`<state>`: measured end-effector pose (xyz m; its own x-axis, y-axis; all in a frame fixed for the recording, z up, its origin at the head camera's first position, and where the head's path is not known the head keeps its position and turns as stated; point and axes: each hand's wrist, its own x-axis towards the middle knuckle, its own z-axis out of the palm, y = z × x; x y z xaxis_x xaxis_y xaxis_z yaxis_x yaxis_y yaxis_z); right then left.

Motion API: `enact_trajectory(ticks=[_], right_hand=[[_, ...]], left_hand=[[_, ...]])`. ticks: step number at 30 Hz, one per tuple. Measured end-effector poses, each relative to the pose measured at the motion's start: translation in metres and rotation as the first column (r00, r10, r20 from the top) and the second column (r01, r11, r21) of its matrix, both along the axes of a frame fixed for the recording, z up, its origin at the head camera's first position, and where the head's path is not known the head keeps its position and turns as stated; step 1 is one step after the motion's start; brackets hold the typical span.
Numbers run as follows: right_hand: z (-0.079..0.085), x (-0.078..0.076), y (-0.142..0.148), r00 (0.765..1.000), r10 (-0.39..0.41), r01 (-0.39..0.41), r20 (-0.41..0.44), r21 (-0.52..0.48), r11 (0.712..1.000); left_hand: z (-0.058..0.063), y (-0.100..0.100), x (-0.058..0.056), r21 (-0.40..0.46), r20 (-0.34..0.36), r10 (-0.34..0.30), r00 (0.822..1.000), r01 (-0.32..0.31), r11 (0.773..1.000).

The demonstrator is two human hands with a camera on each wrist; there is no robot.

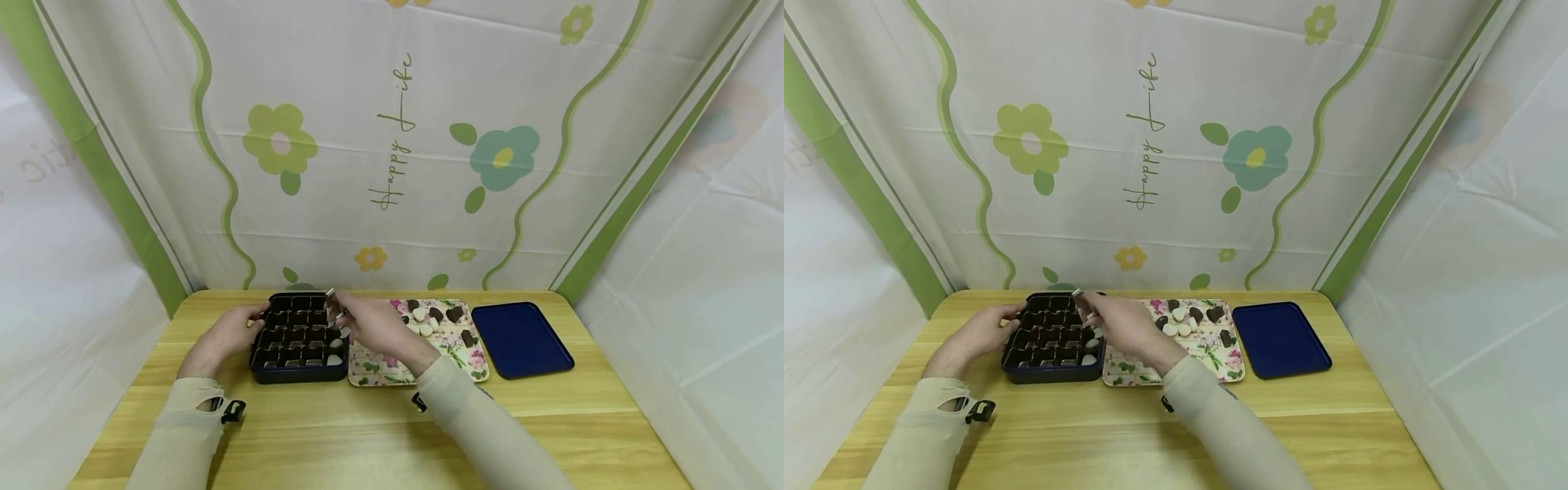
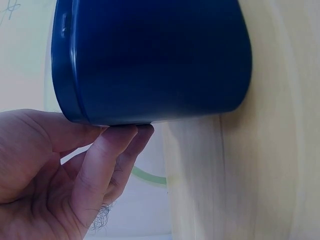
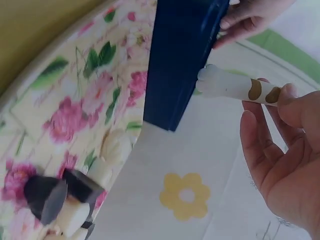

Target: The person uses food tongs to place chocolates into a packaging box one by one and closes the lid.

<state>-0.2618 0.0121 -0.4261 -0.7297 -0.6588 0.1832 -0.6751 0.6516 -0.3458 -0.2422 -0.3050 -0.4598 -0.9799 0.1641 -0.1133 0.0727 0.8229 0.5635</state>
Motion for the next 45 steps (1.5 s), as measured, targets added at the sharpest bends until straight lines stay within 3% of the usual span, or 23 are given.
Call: enact_trajectory(ticks=[8, 13, 16, 24, 39, 45], right_hand=[[0.003, -0.016, 0.046, 0.987, -0.044, 0.070, 0.157, -0.166, 0.984], [-0.009, -0.027, 0.070, 0.984, -0.148, 0.157, 0.098, -0.101, 0.982], [-0.017, -0.032, 0.076, 0.984, -0.161, 0.169, 0.082, -0.100, 0.981], [-0.029, -0.037, 0.081, 0.976, -0.218, 0.218, 0.010, -0.015, 0.976], [-0.042, -0.048, 0.074, 0.961, -0.251, 0.250, 0.115, 0.019, 0.968], [-0.043, -0.050, 0.071, 0.961, -0.269, 0.268, 0.061, 0.032, 0.963]], left_hand=[[0.001, 0.000, 0.000, -0.005, -0.001, -0.002, 1.000, 0.002, 1.000], [0.000, -0.003, 0.000, 0.017, 0.031, 0.010, 0.999, -0.010, 1.000], [-0.001, -0.004, 0.000, 0.013, 0.023, 0.010, 1.000, -0.010, 1.000], [-0.002, -0.003, -0.001, 0.016, 0.031, 0.012, 0.999, -0.012, 1.000], [0.000, 0.000, 0.001, 0.012, 0.017, 0.007, 1.000, -0.008, 1.000], [-0.001, -0.002, 0.000, 0.022, 0.032, 0.008, 0.999, -0.009, 1.000]])
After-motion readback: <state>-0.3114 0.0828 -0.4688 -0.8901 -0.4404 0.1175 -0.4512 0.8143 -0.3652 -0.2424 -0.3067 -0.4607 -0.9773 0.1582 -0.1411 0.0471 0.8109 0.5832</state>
